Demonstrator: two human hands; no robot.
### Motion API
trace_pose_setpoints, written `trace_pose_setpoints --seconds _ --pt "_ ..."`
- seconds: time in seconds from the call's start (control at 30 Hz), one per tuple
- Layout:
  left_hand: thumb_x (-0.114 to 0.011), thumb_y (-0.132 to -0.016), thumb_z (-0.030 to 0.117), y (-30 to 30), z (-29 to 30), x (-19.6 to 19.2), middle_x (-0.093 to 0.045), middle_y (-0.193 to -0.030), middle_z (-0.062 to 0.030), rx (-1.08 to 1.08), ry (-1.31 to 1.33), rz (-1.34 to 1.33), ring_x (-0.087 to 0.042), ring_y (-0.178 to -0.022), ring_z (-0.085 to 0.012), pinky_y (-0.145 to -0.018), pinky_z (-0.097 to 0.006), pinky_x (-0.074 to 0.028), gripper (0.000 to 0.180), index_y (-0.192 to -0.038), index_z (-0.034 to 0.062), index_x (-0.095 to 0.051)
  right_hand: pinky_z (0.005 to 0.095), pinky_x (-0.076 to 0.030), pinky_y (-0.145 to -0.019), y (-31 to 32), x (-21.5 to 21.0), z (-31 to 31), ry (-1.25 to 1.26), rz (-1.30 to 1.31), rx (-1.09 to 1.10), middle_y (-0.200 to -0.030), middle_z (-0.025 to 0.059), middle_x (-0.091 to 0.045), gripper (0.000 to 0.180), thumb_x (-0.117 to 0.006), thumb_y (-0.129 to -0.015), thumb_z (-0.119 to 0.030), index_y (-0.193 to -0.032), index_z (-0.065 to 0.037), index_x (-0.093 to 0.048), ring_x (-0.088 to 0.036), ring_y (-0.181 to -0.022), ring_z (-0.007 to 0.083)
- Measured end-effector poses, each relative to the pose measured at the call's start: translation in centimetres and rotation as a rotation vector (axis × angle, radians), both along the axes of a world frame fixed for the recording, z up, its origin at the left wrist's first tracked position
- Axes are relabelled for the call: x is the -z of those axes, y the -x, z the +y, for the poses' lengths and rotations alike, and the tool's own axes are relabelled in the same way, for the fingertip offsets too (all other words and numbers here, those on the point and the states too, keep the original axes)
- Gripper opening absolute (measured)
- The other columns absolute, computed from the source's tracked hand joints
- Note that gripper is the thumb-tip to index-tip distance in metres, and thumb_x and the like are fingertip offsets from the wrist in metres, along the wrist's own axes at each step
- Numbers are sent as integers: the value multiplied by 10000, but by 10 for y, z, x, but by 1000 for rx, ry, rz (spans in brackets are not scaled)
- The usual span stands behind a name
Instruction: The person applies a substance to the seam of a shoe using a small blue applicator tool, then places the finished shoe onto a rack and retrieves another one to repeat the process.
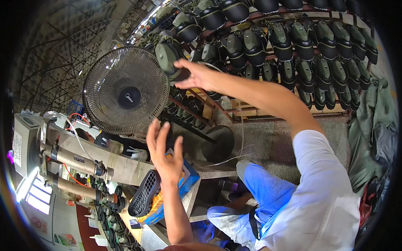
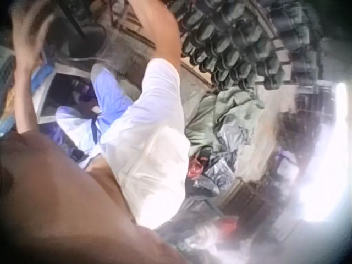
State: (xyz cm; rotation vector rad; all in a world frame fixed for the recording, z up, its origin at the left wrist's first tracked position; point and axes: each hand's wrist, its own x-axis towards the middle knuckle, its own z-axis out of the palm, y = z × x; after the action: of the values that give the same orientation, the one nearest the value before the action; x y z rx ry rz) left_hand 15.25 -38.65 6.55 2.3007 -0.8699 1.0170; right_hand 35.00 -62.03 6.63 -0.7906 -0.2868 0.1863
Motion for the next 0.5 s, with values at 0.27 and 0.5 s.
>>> trace_pose_setpoints --seconds 0.27,0.5 --pt "-802 -879 189 15 57 35 -603 -1433 -195 -517 -140 -18 -537 -1337 -424 -1147 -526 -410 527 -1347 11 -636 432 -661 -933 -164 -89 -15 -185 232 469 -1672 188 -323 862 -761 -944 -490 -1604 -79 -390 -646 -1223 414" --pt "-827 -833 334 12 110 107 -668 -1046 -153 -916 1 -9 -624 -1027 -384 -885 -516 -492 388 -1047 28 -719 379 -470 -1171 -105 82 -8 215 -432 7 -1592 168 -514 485 -356 -1143 -169 -1594 6 -385 -540 -1433 237"
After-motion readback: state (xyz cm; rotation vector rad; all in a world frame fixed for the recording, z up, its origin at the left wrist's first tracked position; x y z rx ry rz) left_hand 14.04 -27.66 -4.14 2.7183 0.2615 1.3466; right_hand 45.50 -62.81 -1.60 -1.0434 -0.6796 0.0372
